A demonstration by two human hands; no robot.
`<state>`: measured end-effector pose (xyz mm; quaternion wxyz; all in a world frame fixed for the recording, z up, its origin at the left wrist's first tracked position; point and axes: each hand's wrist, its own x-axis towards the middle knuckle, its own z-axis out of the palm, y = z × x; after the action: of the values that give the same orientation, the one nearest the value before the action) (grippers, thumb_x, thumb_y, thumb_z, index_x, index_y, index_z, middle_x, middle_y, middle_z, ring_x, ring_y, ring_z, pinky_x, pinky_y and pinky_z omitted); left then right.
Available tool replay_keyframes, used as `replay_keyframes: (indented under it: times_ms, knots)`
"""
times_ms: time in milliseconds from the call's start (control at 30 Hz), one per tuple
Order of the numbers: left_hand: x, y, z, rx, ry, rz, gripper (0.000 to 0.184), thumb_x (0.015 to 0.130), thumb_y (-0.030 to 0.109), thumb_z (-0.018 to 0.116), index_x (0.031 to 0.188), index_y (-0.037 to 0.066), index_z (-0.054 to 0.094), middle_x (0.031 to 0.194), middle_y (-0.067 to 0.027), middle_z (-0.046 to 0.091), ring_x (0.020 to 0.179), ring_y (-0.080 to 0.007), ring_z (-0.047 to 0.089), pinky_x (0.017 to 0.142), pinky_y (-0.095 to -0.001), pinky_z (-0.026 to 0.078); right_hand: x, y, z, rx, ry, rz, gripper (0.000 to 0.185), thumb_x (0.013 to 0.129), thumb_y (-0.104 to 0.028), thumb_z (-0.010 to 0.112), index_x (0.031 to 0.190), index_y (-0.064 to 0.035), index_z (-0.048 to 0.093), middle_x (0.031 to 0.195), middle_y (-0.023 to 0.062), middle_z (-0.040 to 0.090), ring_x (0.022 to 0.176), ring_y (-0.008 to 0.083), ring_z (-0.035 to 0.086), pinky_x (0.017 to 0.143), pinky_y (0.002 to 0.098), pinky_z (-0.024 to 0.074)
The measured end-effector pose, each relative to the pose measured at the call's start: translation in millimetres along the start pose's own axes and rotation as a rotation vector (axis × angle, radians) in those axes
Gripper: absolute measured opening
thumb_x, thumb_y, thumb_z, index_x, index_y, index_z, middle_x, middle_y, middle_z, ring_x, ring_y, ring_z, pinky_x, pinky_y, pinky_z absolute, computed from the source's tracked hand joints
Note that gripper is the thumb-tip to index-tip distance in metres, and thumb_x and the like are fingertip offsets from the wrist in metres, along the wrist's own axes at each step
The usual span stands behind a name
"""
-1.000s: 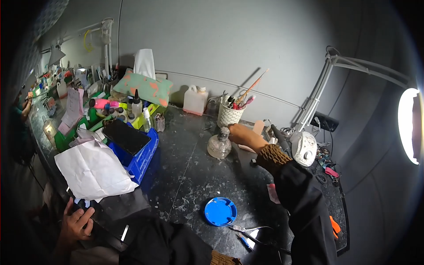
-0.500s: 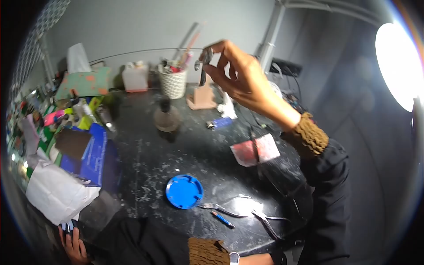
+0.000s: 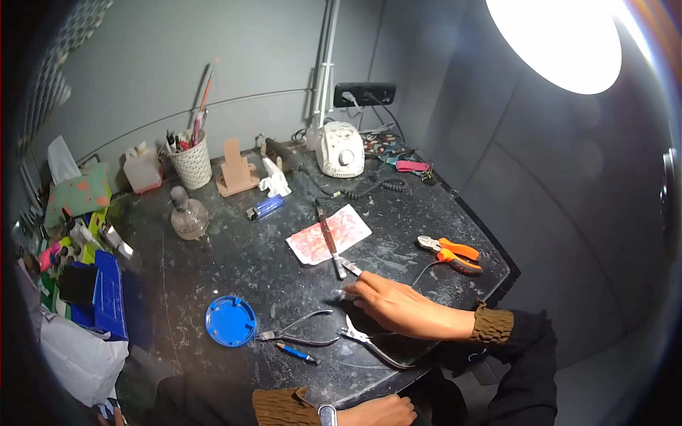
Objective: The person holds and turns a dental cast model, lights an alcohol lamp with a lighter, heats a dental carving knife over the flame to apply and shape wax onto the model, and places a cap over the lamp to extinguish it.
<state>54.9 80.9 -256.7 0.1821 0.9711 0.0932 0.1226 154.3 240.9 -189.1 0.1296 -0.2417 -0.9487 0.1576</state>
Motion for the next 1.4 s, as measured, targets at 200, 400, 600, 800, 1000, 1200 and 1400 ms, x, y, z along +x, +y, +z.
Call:
replay_keyframes:
  times_ms: [200,400,600,800,1000,1200,1400]
  knots:
    - [-1,2,-10,0.076,0.106,0.052,0.015,0.081,0.016,0.051,0.079,0.004,0.06,0.074,-0.0078,0.059,0.081,-0.0217,0.059,0.068,-0.0317,0.047,-56,40,-81,-0.497,0.112,0.364,0.048,0.076,-0.019,0.071,0.116,0.0,0.053,0.113,0.0174,0.055,0.103,0.0342,0.055,0.088,0.0397,0.0447]
    - [-219,98,-50,0.46,0.21,-0.77,0.03,0.088,0.027,0.036,0.089,0.002,0.053,0.096,-0.0162,0.057,0.096,-0.0347,0.051,0.08,-0.0428,0.041,-82,125,-90,-0.09,-0.098,0.449,0.068,0.061,-0.02,0.074,0.12,0.0013,0.05,0.107,0.018,0.056,0.101,0.034,0.055,0.089,0.0383,0.0444]
    - [-385,224,11,1.001,0.028,-1.664,0.048,0.096,0.04,0.019,0.098,-0.001,0.042,0.117,-0.0265,0.053,0.113,-0.0501,0.042,0.095,-0.0567,0.036,-31,121,-120,0.0,0.077,0.501,0.043,0.057,-0.009,0.071,0.092,0.0018,0.049,0.08,0.0099,0.052,0.072,0.0183,0.055,0.063,0.031,0.0448]
    - [-409,222,19,1.144,0.015,-1.465,0.047,0.098,0.04,0.016,0.098,-0.001,0.039,0.118,-0.0303,0.055,0.115,-0.0505,0.046,0.09,-0.0637,0.04,164,53,-132,0.501,0.45,0.187,0.016,0.083,-0.011,0.059,0.095,-0.0035,0.051,0.078,0.0011,0.056,0.067,0.009,0.054,0.062,0.0246,0.0451]
    - [-412,218,20,1.244,0.01,-1.398,0.044,0.097,0.038,0.016,0.094,0.0,0.039,0.113,-0.0305,0.057,0.11,-0.0469,0.049,0.087,-0.0649,0.04,394,83,-78,1.021,0.587,-0.051,0.026,0.083,-0.018,0.066,0.098,0.003,0.061,0.087,0.0041,0.061,0.079,0.0115,0.055,0.069,0.0266,0.0408]
    - [-377,207,-4,1.364,-0.018,-1.541,0.012,0.086,-0.001,0.048,0.076,-0.004,0.054,0.117,-0.0216,0.056,0.112,-0.038,0.052,0.087,-0.0621,0.047,476,81,-23,1.252,0.553,-0.043,0.027,0.091,-0.017,0.057,0.105,0.0058,0.057,0.101,0.0101,0.061,0.093,0.0187,0.058,0.083,0.0344,0.0476]
    - [-359,206,-26,1.449,-0.084,-1.577,0.008,0.083,-0.005,0.051,0.076,-0.005,0.056,0.118,-0.0204,0.054,0.113,-0.0373,0.052,0.086,-0.0621,0.048,478,80,3,1.148,0.244,0.049,0.025,0.089,-0.016,0.056,0.106,0.0028,0.057,0.102,0.0097,0.061,0.093,0.0198,0.059,0.083,0.0334,0.0487]
